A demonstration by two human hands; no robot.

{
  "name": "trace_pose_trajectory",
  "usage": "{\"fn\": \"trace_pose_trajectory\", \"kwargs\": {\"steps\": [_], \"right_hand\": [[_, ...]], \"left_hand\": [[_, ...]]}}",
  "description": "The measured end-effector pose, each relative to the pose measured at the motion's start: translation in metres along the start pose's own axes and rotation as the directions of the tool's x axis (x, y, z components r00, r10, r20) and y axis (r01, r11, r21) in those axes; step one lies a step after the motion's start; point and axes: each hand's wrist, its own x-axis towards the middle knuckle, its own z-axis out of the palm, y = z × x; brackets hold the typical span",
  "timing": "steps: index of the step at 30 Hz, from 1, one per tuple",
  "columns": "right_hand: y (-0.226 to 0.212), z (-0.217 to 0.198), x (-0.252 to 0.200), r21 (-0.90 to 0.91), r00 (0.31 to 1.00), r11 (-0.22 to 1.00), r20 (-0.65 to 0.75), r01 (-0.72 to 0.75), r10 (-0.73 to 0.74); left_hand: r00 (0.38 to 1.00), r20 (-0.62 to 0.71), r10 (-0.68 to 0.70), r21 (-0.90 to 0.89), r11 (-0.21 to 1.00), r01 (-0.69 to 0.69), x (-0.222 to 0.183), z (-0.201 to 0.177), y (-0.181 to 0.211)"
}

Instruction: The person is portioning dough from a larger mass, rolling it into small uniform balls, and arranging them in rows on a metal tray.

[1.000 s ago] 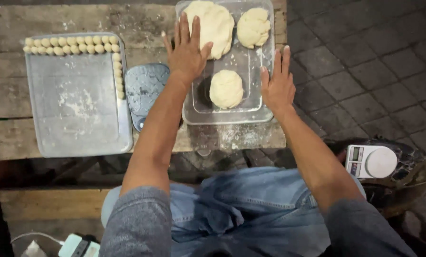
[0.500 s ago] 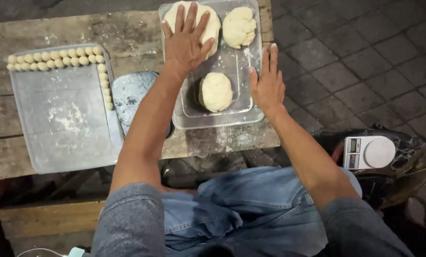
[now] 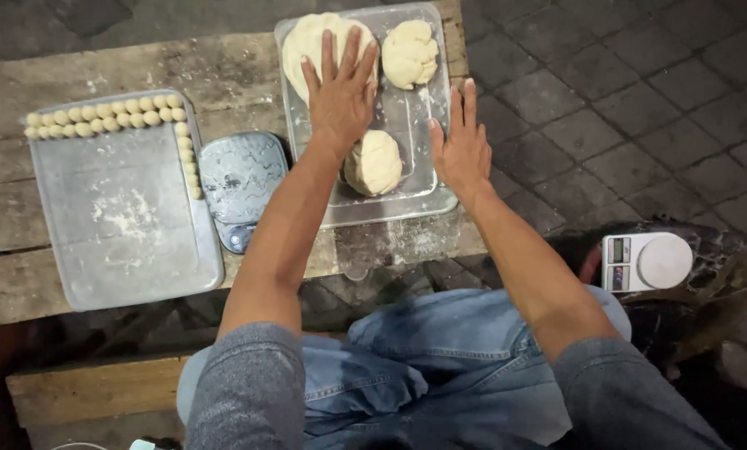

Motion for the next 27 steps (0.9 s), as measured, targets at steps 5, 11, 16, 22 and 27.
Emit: {"fn": "trace_pose_trajectory", "kwargs": {"steps": [5, 11, 16, 22, 27], "right_hand": [[-0.001, 0.002, 0.003, -0.022, 1.000, 1.000, -0.005, 0.000, 0.000], [0.001, 0.002, 0.000, -0.027, 1.000, 1.000, -0.023, -0.001, 0.000], [0.000, 0.001, 0.000, -0.005, 0.999, 1.000, -0.027, 0.029, -0.029], [0.003, 0.002, 0.000, 0.018, 1.000, 1.000, -0.022, 0.023, -0.022], [0.012, 0.005, 0.003, 0.007, 0.999, 0.999, -0.018, 0.050, -0.050]], "left_hand": [[0.968, 0.230, -0.103, 0.024, 0.995, 0.100, 0.010, -0.045, 0.012], [0.977, -0.214, 0.004, -0.466, 0.879, -0.106, 0.003, 0.028, -0.036], [0.942, 0.265, -0.206, -0.167, 0.952, 0.255, -0.028, -0.036, -0.026], [0.967, 0.220, -0.132, -0.289, 0.938, 0.193, -0.018, -0.007, -0.049], [0.972, 0.099, -0.212, -0.324, 0.917, 0.233, -0.107, -0.088, 0.012]]}}
